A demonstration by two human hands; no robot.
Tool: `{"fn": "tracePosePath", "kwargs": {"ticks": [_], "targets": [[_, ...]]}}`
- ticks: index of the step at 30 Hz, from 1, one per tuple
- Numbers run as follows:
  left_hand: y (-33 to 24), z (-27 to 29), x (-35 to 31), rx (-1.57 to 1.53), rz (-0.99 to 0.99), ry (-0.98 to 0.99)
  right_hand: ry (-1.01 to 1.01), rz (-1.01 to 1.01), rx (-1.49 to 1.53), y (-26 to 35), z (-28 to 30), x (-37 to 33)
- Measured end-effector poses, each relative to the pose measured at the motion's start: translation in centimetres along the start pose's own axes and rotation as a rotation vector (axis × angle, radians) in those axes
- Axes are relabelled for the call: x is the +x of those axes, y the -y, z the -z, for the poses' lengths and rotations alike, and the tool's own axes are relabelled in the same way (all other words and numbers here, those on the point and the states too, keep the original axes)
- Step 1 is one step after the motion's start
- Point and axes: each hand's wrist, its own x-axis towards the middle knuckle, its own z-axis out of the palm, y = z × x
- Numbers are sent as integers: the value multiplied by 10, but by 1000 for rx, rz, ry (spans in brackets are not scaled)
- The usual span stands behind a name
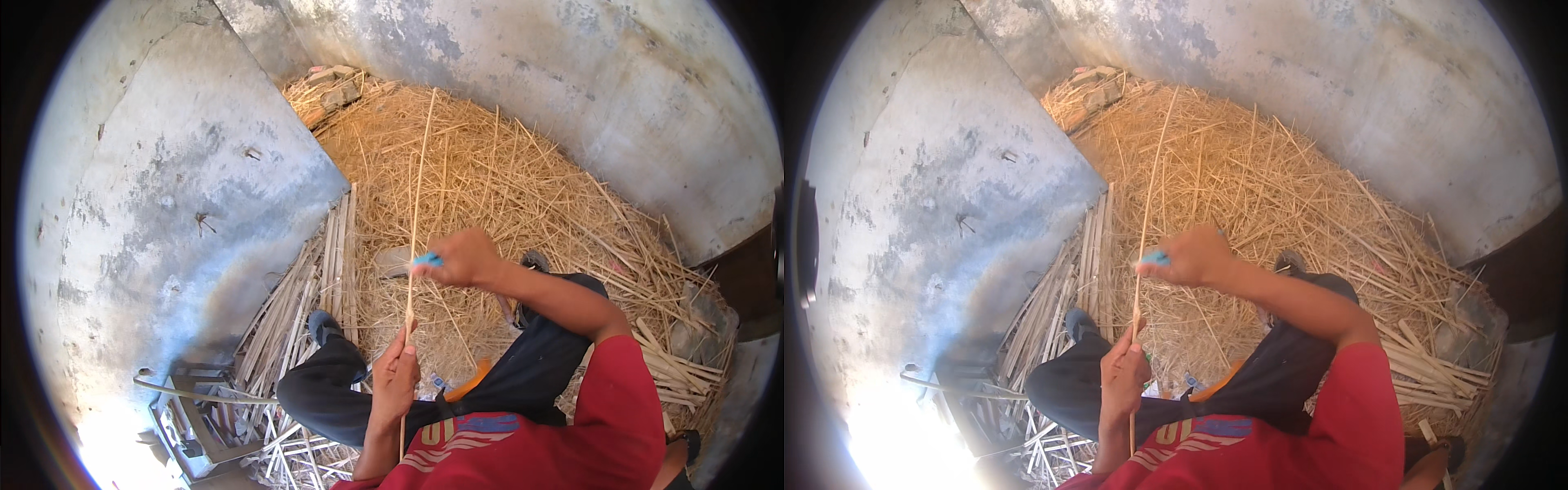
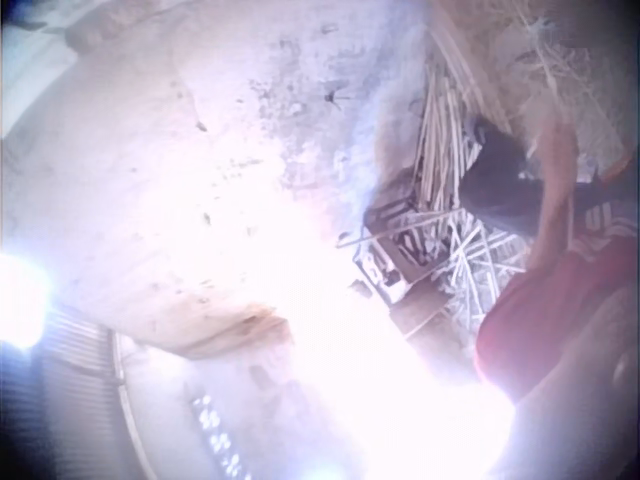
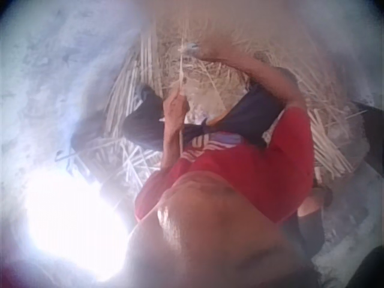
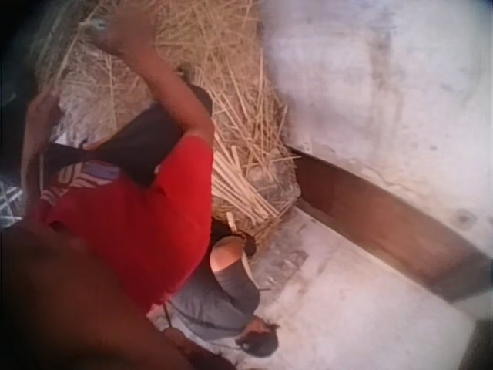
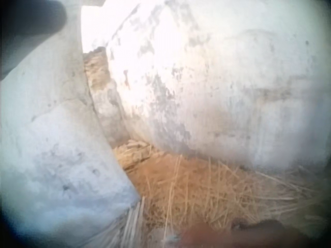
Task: The person sits on a straw-covered floor and uses a small knife to peel the outer layer from a long bamboo strip. The person holds the strip with the left hand and scrapes along its length with the knife in the right hand, rotating the strip to work different sides.
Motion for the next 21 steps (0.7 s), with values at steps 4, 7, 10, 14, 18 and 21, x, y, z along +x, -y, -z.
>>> {"fn": "tracePosePath", "kwargs": {"ticks": [4, 7, 10, 14, 18, 21], "targets": [[3, 0, -5, 73, -30, -10, -103, 107, -1, 14, -11, -11], [-2, -8, -14, 133, 4, -26, -94, -38, -37, -19, -11, -2], [-6, -7, -14, 178, -4, -63, -109, -26, -21, -7, -8, -6], [-3, -11, -15, 279, -84, -78, -210, 121, 52, 6, -9, -11], [2, -10, -21, 295, -48, -9, -58, -255, -89, -52, 15, 20], [-11, -8, -17, 155, -33, -15, -220, 53, 104, 9, -13, -13]]}}
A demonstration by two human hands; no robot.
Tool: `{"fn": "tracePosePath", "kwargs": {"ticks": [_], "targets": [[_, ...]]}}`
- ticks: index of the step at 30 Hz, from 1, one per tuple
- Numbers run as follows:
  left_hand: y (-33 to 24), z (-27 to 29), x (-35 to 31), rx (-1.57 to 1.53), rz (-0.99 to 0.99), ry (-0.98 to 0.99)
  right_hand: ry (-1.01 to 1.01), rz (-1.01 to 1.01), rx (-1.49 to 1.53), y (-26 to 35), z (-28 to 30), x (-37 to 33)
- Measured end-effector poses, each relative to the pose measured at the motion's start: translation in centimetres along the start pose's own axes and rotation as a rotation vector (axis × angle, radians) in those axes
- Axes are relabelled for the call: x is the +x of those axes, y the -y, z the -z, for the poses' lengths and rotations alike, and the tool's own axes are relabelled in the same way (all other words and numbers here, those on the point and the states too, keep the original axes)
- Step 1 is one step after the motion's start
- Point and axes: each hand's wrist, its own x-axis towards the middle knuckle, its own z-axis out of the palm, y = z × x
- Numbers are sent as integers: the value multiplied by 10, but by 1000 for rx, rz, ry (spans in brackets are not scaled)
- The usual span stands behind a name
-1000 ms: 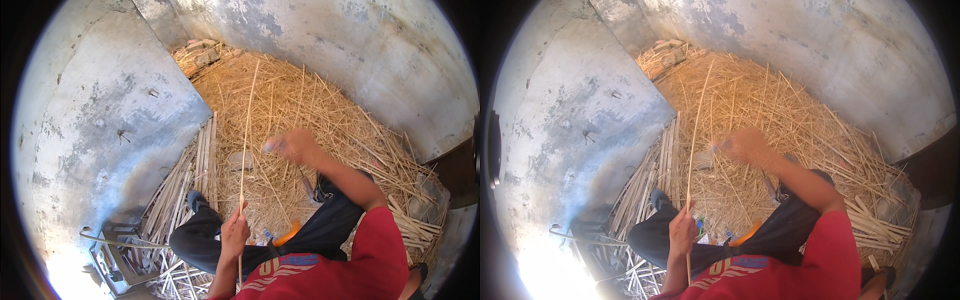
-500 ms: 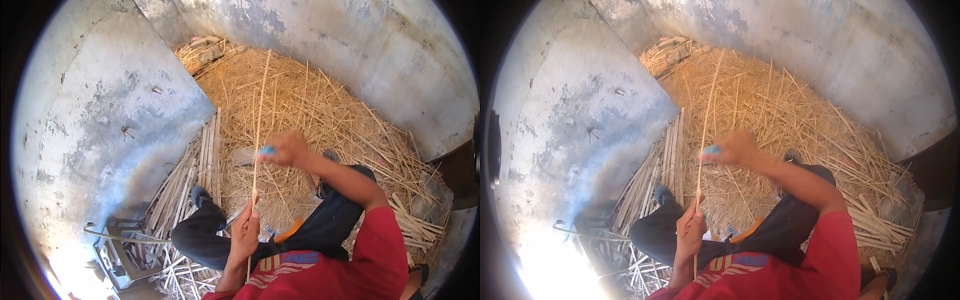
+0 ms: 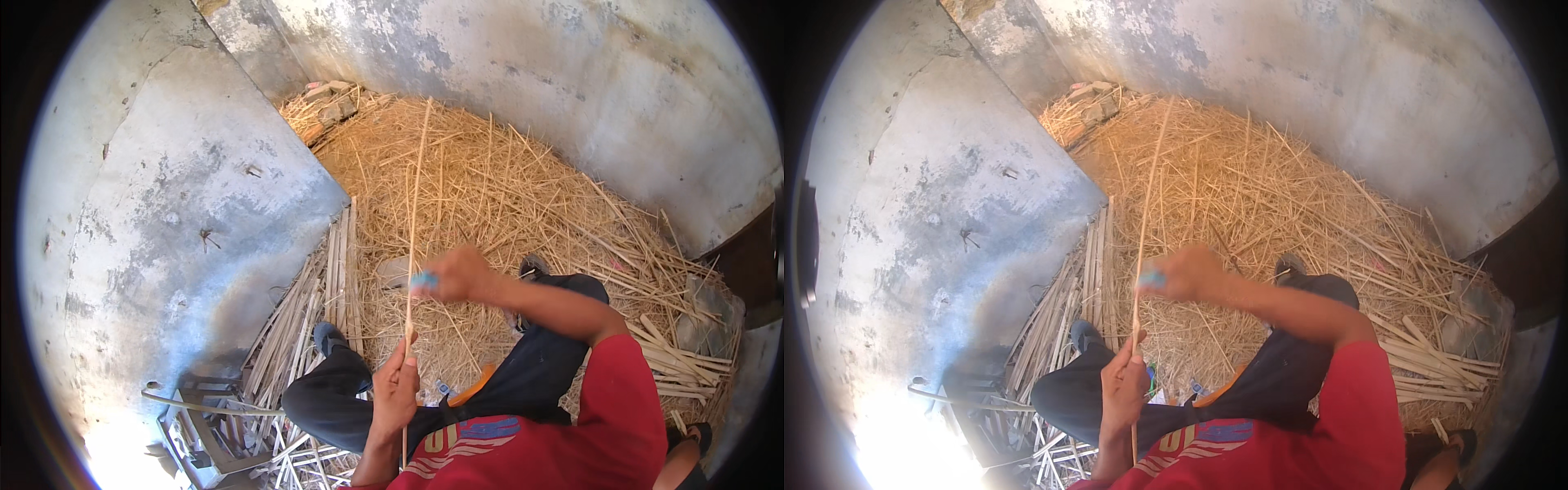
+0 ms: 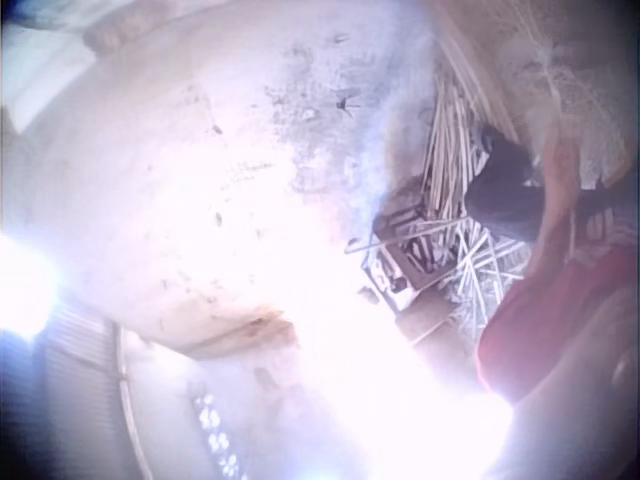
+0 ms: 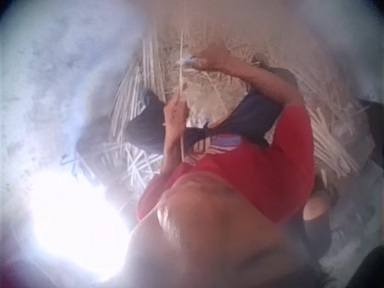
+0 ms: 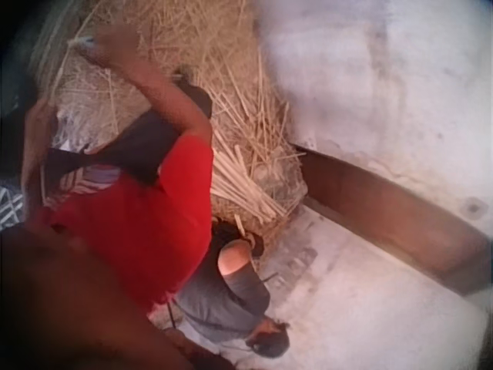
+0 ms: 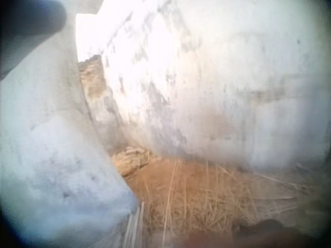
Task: The person sits on a straw-covered floor and uses a small knife to peel the outer layer from a long bamboo strip. The person holds the strip with the left hand and scrapes along its length with the knife in the right hand, rotating the strip to work different sides.
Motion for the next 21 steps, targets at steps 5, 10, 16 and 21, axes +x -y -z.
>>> {"fn": "tracePosePath", "kwargs": {"ticks": [5, 10, 16, 21], "targets": [[-2, -3, 2, -135, 43, 59, 75, 151, -67, 15, 19, 0], [-2, -7, -11, 1, 4, 93, 143, -269, -233, -37, 19, 26], [2, 2, -6, 94, -65, -23, 71, 80, -69, 16, 10, 5], [0, -9, -15, 87, -25, 58, 90, -211, -182, -38, 24, 26]]}}
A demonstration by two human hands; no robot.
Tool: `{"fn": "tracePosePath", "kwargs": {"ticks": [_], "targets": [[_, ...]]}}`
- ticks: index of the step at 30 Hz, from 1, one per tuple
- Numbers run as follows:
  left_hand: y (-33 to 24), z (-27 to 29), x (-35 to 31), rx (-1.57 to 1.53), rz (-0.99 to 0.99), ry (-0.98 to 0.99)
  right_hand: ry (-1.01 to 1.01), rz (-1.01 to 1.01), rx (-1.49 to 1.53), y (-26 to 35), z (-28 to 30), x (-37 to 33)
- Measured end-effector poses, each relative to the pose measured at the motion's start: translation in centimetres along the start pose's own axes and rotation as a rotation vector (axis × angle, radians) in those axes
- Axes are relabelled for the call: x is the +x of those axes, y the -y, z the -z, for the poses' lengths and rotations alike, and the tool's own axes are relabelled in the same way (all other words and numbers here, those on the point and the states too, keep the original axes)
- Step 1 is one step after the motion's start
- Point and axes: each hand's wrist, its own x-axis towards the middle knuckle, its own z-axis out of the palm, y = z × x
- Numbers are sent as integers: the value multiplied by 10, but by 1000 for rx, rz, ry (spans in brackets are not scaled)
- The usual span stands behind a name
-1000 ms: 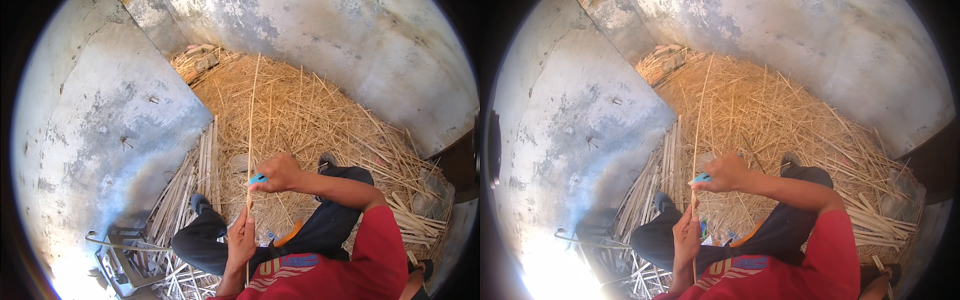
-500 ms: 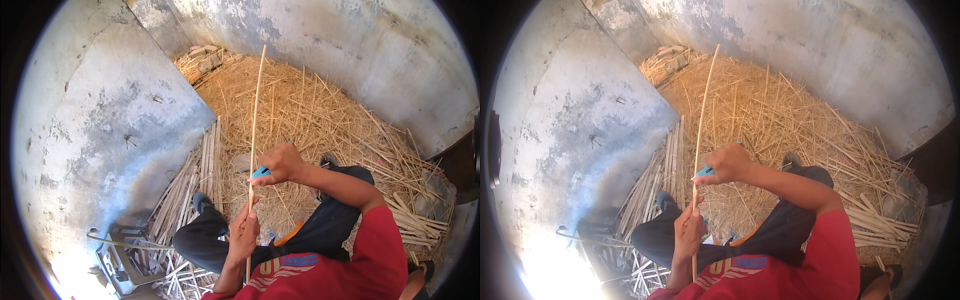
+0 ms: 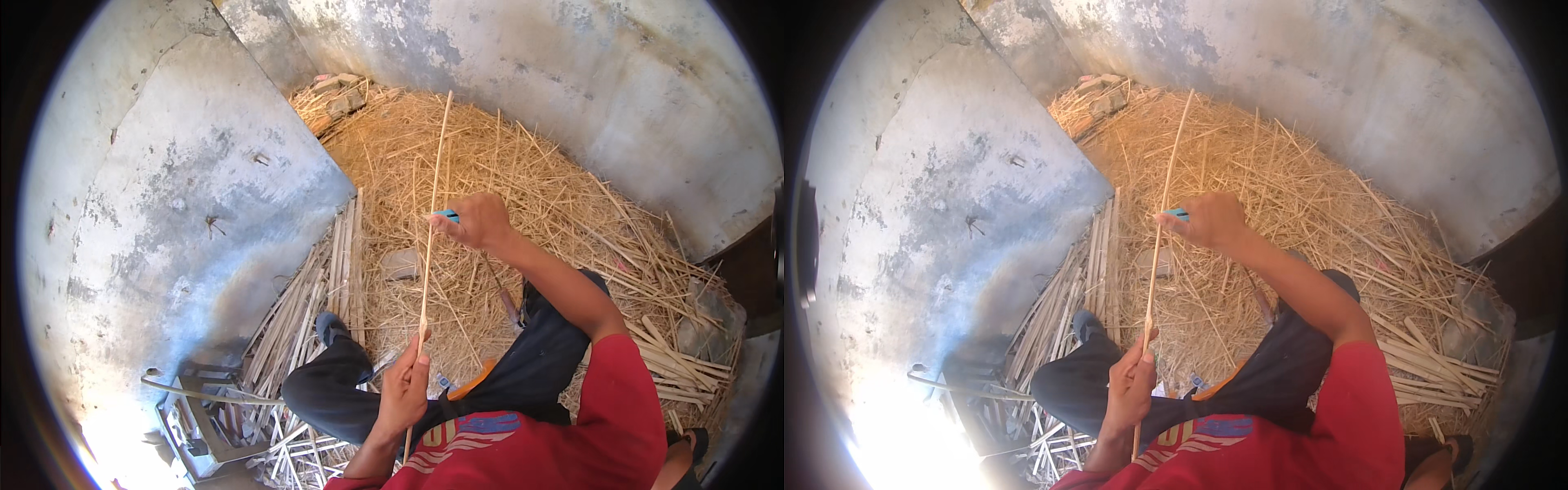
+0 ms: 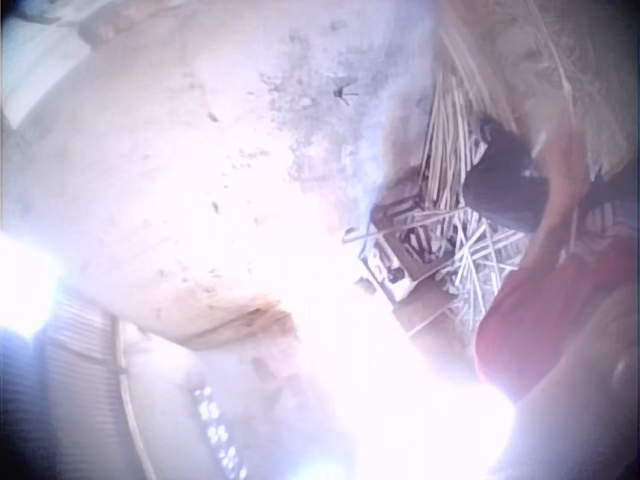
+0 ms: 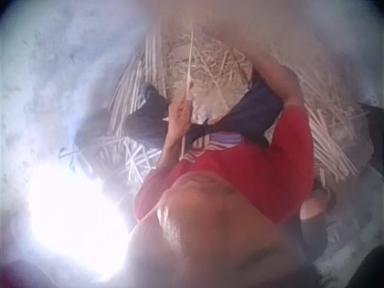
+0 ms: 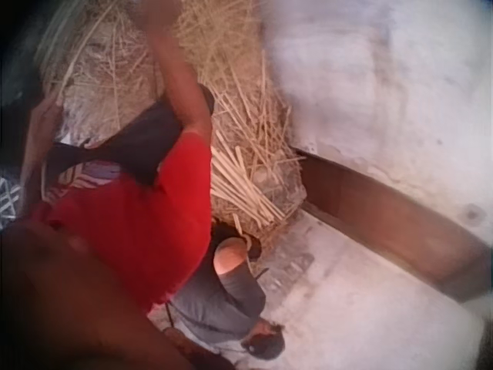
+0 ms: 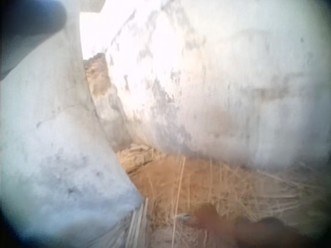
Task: The person sits on a straw-covered floor and uses a small knife to peel the outer layer from a long bamboo strip. The person holds the strip with the left hand and scrapes along its length with the knife in the right hand, rotating the strip to work different sides.
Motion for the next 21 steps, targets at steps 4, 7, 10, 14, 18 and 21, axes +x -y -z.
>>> {"fn": "tracePosePath", "kwargs": {"ticks": [4, 7, 10, 14, 18, 21], "targets": [[-3, 11, 10, 40, -35, -70, -79, 273, 195, 45, -18, -35], [-2, 12, 13, 157, -80, -76, -112, 396, 115, 51, -3, -25], [2, 10, 8, 196, -93, -46, -73, 185, 10, 15, -2, 0], [9, 9, 5, 232, -136, -46, -51, 73, -4, 0, -5, 9], [-2, 8, -4, 260, -56, -1, 13, -73, -135, -33, -9, 25], [0, 12, -5, 281, -93, -45, 59, -46, -33, -5, -7, 5]]}}
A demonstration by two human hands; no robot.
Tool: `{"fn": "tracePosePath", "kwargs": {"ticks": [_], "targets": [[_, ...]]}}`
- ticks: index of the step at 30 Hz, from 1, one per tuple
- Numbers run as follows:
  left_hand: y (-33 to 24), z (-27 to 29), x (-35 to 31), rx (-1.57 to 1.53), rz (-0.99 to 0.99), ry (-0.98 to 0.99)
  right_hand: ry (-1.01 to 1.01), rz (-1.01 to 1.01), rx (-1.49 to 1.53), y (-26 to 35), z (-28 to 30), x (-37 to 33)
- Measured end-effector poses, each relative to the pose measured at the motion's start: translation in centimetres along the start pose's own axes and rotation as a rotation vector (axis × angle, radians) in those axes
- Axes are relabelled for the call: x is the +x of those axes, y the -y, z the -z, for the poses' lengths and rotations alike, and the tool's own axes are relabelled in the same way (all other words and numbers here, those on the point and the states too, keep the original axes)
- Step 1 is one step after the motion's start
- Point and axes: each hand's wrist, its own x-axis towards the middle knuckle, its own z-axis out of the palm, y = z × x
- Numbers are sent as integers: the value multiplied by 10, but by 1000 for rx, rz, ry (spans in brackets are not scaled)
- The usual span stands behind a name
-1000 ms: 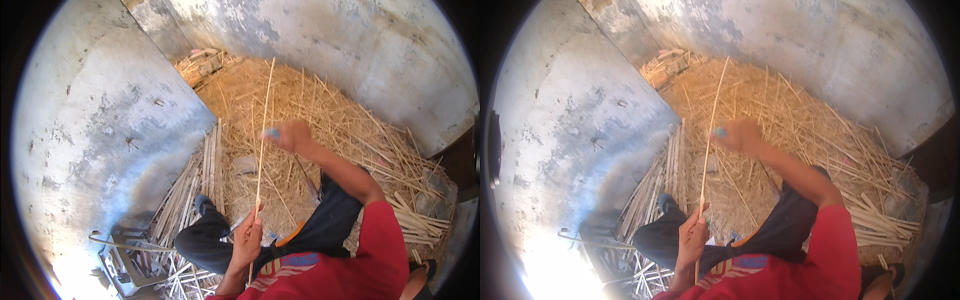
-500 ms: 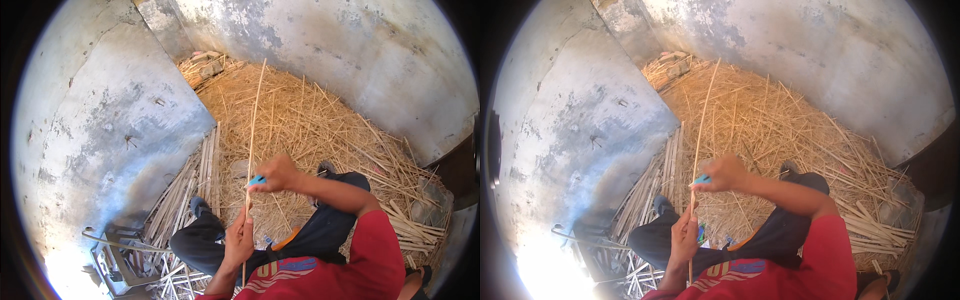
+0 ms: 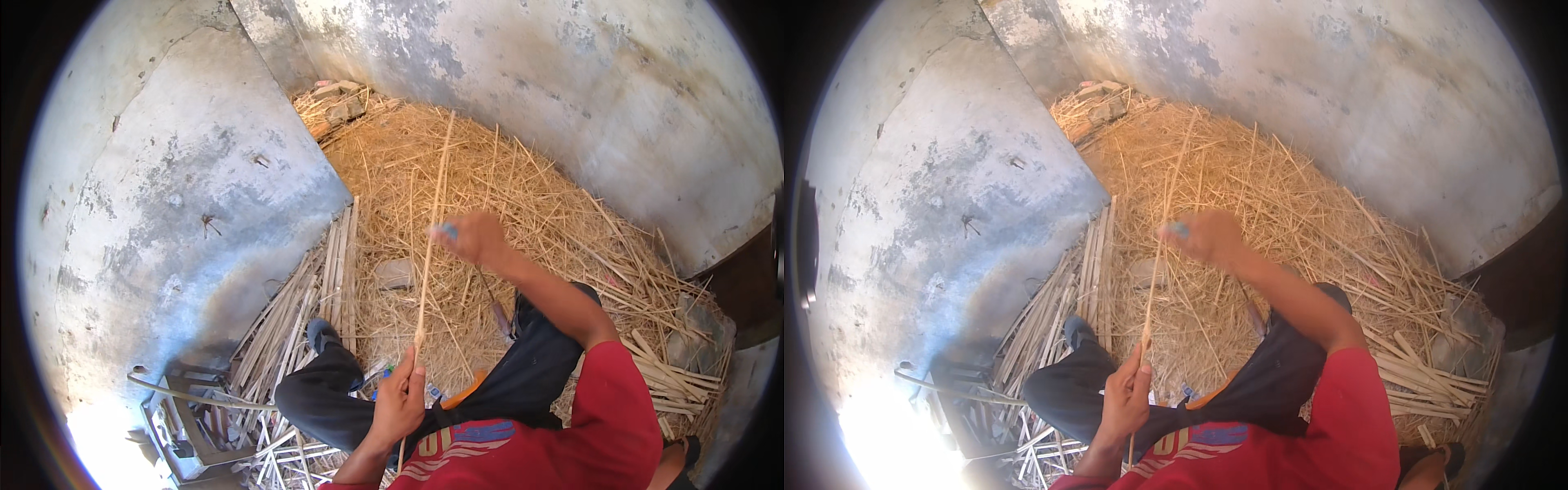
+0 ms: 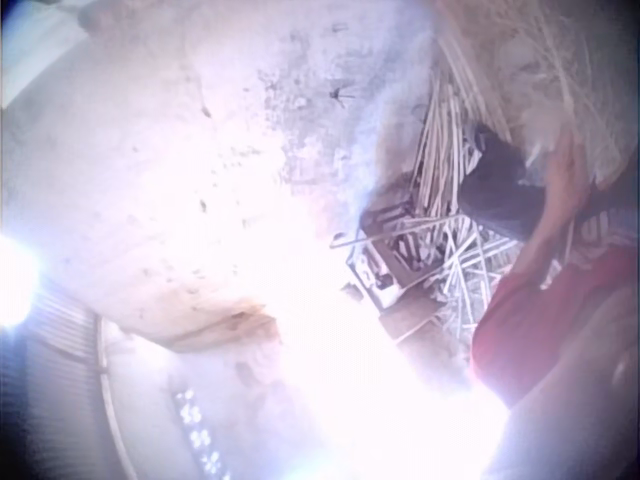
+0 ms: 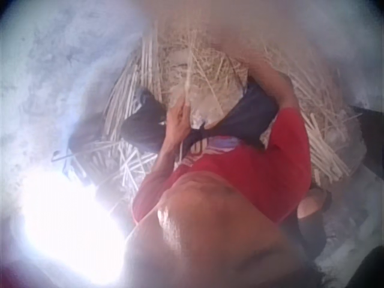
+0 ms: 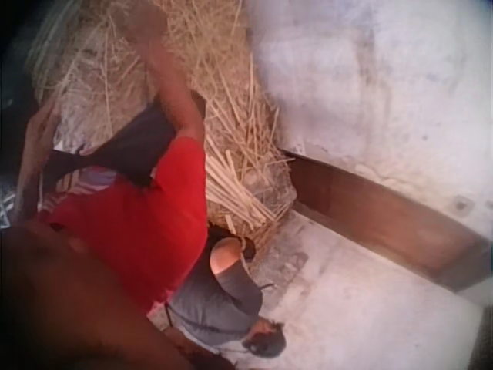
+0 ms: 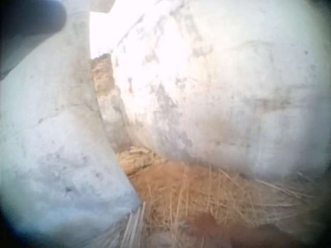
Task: The person sits on a straw-covered floor and uses a small knife to peel the outer layer from a long bamboo strip. The person holds the strip with the left hand and scrapes along its length with the knife in the right hand, rotating the strip to work different sides.
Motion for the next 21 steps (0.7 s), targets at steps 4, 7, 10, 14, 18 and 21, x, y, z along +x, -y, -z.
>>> {"fn": "tracePosePath", "kwargs": {"ticks": [4, 7, 10, 14, 18, 21], "targets": [[5, 7, 4, 54, -6, 9, -86, 185, 87, 27, -14, -22], [-1, 5, -4, 29, 21, 72, -110, 62, -1, -17, -6, 10], [11, -3, -10, -83, -32, 49, -147, 3, -55, -48, 0, 26], [8, -2, -19, 16, 11, 122, -98, -226, -100, -82, 1, 48], [11, 2, -47, 69, -14, 164, -140, -371, -112, -133, 34, 49], [7, 8, -62, 46, 124, 203, -114, -474, -201, -159, 39, 40]]}}
